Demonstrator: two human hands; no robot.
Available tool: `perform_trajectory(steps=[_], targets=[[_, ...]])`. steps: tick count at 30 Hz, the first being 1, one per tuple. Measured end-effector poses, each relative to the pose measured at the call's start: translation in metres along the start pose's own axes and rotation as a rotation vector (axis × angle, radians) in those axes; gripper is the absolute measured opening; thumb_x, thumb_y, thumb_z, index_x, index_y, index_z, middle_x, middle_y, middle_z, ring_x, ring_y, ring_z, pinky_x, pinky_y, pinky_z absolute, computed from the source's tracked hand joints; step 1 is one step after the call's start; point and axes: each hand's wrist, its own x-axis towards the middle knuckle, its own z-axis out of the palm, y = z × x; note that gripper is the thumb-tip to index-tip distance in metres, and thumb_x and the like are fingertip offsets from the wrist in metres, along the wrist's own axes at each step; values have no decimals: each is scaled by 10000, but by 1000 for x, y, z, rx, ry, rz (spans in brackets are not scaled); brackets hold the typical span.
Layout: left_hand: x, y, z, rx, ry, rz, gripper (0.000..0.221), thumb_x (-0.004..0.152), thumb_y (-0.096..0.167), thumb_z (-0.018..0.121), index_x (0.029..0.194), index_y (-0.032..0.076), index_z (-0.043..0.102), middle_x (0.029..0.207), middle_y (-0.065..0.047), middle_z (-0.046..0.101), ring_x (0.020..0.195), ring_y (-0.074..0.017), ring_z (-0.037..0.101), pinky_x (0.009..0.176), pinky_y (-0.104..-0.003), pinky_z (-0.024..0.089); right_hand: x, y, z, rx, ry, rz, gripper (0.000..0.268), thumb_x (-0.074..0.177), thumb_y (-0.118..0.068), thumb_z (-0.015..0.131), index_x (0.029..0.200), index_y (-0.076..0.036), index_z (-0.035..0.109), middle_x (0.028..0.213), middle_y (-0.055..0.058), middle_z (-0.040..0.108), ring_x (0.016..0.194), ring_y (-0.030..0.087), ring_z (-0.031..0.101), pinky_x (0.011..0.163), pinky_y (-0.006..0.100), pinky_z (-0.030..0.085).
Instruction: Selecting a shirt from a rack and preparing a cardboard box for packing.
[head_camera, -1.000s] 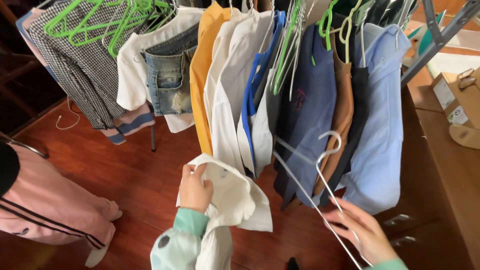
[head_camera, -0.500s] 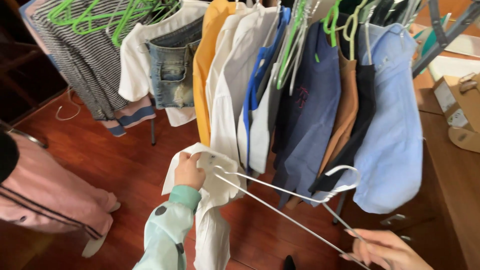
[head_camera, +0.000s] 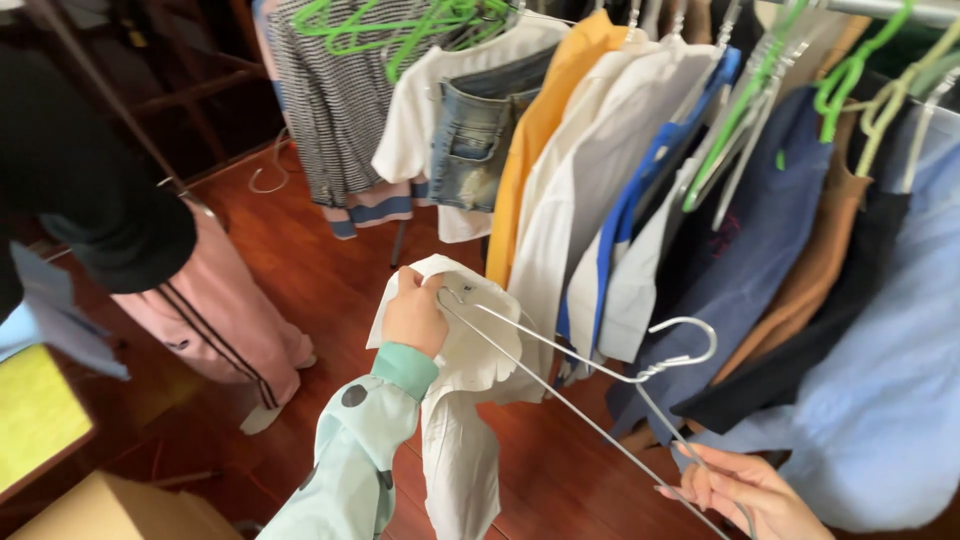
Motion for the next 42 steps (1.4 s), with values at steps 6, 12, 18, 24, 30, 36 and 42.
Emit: perform_trajectory(steps=[6, 12, 18, 24, 30, 36, 42], targets=[[-39, 42, -23, 69, -27, 95, 354, 922, 88, 524, 1257, 129, 629, 1234, -145, 442, 570, -492, 651, 554, -643, 586, 70, 39, 28, 93, -92, 32, 498, 964, 45, 692, 1448, 131, 613, 796, 253, 651, 833, 354, 692, 1084, 861, 465], [-113, 107, -21, -247, -11, 404, 503, 828, -66, 536, 1328, -22, 566, 1153, -207, 424, 392, -457, 417, 372, -584, 388, 121, 78, 82, 174, 127, 94, 556, 947, 76, 612, 1488, 181, 530, 688, 217, 568, 709, 335, 628, 1148, 808, 429], [-109, 73, -100, -381, -364, 571, 504, 918, 47, 549, 1366, 177, 741, 1221, -10, 739, 987, -258, 741, 918, -414, 550, 126, 38, 59, -98, -165, -44, 521, 941, 1, 731, 1444, 112, 656, 658, 152, 560, 673, 324, 623, 1141, 777, 454], [-49, 17, -112, 205, 87, 903, 196, 1087, 320, 643, 1114, 143, 724, 933, -46, 693, 825, -333, 663, 728, -496, 498, 124, -11, 94, -338, -312, -2, 537, 972, -181, 742, 1394, 148, 697, 656, 71, 605, 685, 270, 640, 1044, 611, 596], [-64, 23, -110, 13, 12, 613, 250, 1091, 334, 590, 955, 153, 695, 903, -6, 687, 816, -277, 670, 682, -464, 525, 108, -93, 108, -907, 537, 7, 326, 1021, -108, 637, 1251, 51, 804, 1109, 204, 900, 1085, 269, 806, 1088, 384, 568], [-67, 41, -127, -75, 220, 556, 241, 1092, 320, 595, 963, 139, 687, 861, 31, 643, 785, -191, 641, 587, -386, 521, 114, -6, 47, -520, 531, 195, 594, 808, 188, 757, 1382, 49, 697, 1074, 349, 826, 954, 470, 826, 866, 521, 658], [-82, 66, -144, -241, 151, 524, 244, 1107, 268, 548, 969, 114, 677, 824, 7, 580, 761, -205, 597, 651, -356, 483, 170, 58, 112, -541, 667, 377, 647, 896, -276, 745, 1524, -226, 598, 1440, 48, 722, 1312, 204, 667, 959, 457, 562]])
